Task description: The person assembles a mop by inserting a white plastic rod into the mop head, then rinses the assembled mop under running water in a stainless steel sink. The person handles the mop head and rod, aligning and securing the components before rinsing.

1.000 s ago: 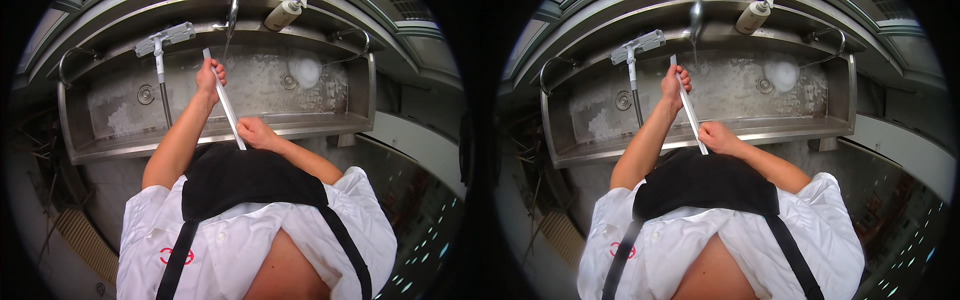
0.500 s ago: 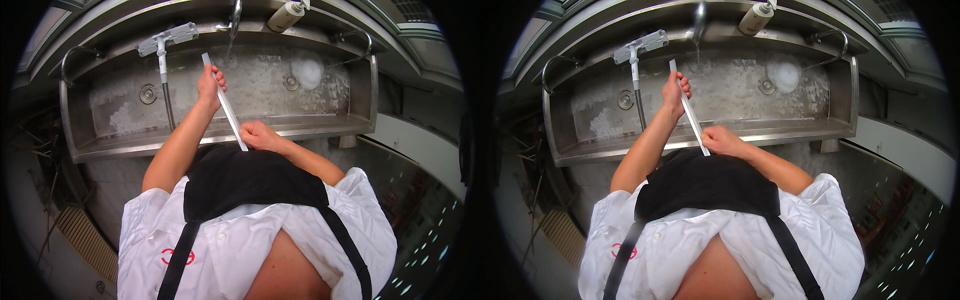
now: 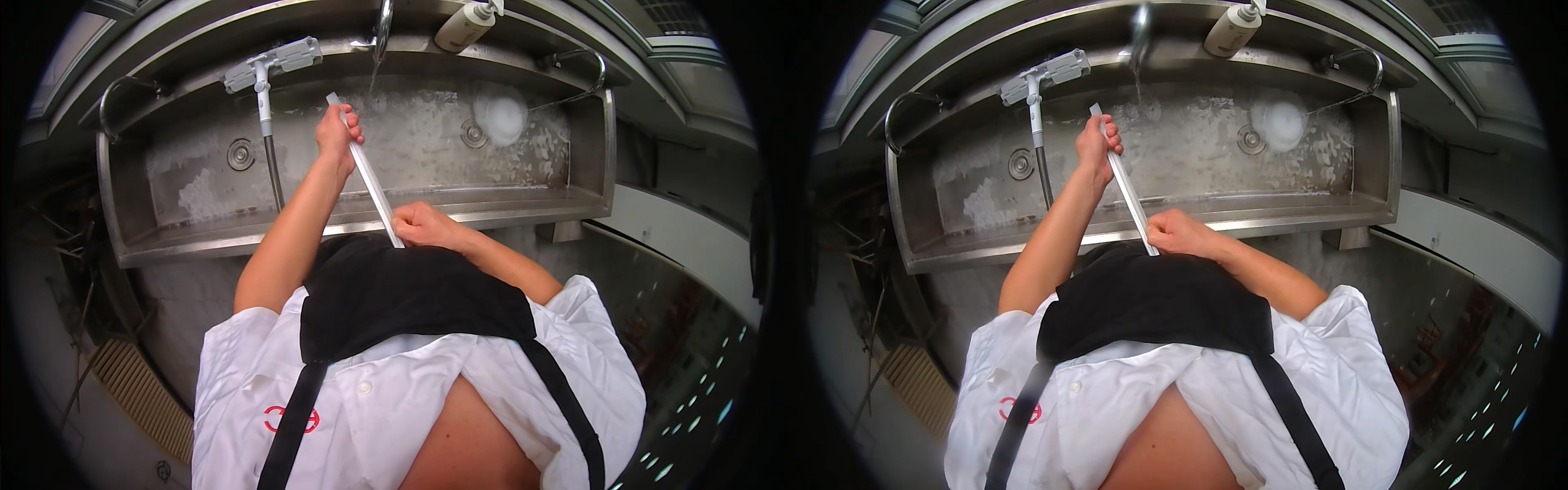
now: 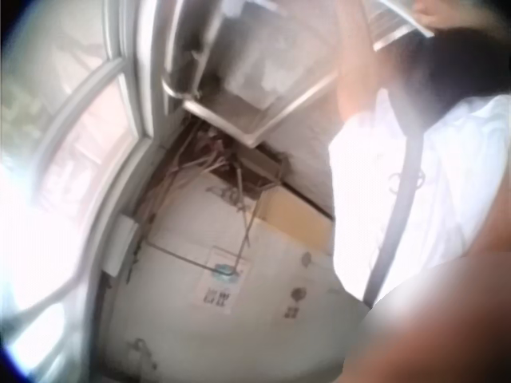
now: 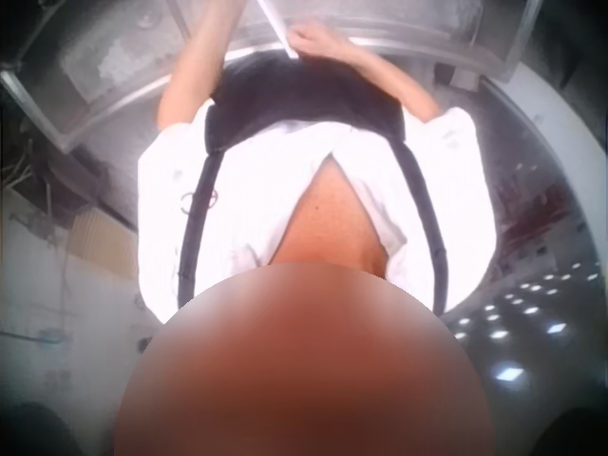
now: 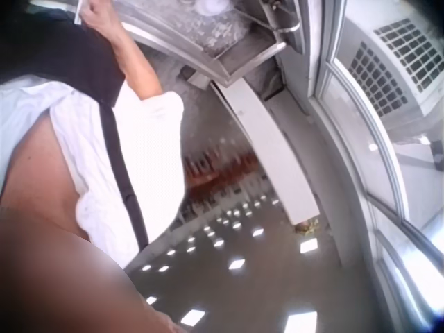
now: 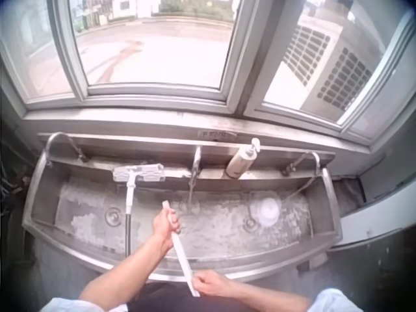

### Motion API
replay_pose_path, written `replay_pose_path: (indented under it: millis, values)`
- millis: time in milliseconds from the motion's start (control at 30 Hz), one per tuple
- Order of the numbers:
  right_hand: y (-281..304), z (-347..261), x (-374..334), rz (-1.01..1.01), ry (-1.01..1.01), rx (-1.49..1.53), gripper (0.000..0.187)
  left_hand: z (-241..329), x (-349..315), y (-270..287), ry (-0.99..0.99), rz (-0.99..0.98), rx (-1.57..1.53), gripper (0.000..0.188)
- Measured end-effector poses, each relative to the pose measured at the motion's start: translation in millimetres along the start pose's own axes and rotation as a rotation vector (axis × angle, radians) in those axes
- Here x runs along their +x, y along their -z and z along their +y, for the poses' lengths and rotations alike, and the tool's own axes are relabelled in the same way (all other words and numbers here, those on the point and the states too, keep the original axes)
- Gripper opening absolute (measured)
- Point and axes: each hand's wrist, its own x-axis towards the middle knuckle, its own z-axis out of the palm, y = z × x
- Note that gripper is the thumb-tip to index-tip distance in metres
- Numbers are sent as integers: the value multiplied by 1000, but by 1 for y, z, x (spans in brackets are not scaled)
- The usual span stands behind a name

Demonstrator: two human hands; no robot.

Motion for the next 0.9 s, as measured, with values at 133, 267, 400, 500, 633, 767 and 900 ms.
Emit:
replay_pose_path:
  millis: [133, 267, 400, 500, 633, 767, 900]
  values:
    - [4, -9, -3, -99, -23, -46, 27, 2, -15, 2, -82, 26, 82, 17]
    - [15, -6, -3, -230, 0, -137, 23, 1, -22, 8, -80, 53, 67, 19]
    - [16, 1, -1, -272, 30, -144, 24, 2, -32, 7, -113, 56, 22, 18]
    - [15, -3, -5, -310, 59, -91, 27, 2, -40, 4, -156, 26, 75, 20]
    - [16, -3, -9, -361, 77, -52, 32, -4, -47, 3, -158, 7, 90, 21]
    - [14, -10, -15, -359, 56, -50, 33, -10, -55, 3, -144, -19, 117, 21]
    - [14, -3, -12, -335, 73, -44, 30, -14, -59, 4, -127, -36, 126, 21]
